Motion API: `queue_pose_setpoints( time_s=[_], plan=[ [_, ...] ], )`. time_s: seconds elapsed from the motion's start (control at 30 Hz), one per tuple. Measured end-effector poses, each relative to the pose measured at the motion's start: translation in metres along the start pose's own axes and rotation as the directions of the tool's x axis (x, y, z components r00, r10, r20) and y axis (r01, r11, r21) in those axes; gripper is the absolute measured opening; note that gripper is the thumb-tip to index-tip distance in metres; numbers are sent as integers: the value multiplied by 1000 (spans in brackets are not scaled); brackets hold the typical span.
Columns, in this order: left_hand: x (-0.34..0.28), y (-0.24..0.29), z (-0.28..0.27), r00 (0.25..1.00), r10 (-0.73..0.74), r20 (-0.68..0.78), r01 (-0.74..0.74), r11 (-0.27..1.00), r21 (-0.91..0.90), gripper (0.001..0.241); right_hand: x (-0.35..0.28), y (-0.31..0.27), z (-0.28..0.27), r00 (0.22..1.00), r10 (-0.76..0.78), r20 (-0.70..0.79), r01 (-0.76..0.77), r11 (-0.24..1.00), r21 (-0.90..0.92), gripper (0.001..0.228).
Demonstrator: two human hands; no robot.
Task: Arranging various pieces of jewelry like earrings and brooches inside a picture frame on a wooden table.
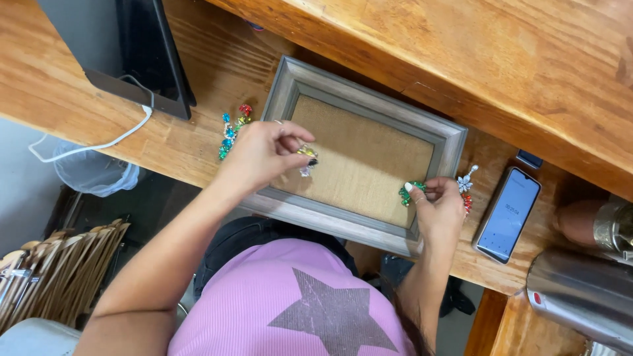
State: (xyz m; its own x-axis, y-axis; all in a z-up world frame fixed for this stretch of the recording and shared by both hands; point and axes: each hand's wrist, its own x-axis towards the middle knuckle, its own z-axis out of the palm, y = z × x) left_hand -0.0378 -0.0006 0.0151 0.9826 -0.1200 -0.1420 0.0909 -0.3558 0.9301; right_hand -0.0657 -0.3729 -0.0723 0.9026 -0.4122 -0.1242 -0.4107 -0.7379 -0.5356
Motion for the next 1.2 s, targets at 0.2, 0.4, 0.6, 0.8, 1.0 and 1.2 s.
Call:
queue_pose_setpoints(
  time_s=[0.2,0.4,0.6,0.8,1.0,1.2],
  plan=[
    [-18,-34,-27,972,-210,-108,192,968,-160,30,0,-8,-8,998,-55,-24,61,915,398,27],
    [-21,-49,-15,978,-193,-79,171,959,-227,30,-11,-33,-11,992,-110,-68,128,755,643,13],
    [-30,-36,5,993,-114,-10,112,983,-145,31,-29,-67,-6,987,-159,-17,110,601,791,7],
    [-38,-35,4,988,-149,32,152,966,-207,42,-39,-67,7,978,-206,-5,119,543,831,10],
    [-39,-48,-20,971,-81,-227,83,997,-2,31,-50,-60,2,979,-202,-3,120,567,815,10],
    [-50,-73,-50,871,231,-433,-33,908,417,33,-56,-45,0,986,-160,50,59,607,792,13]
  ],
)
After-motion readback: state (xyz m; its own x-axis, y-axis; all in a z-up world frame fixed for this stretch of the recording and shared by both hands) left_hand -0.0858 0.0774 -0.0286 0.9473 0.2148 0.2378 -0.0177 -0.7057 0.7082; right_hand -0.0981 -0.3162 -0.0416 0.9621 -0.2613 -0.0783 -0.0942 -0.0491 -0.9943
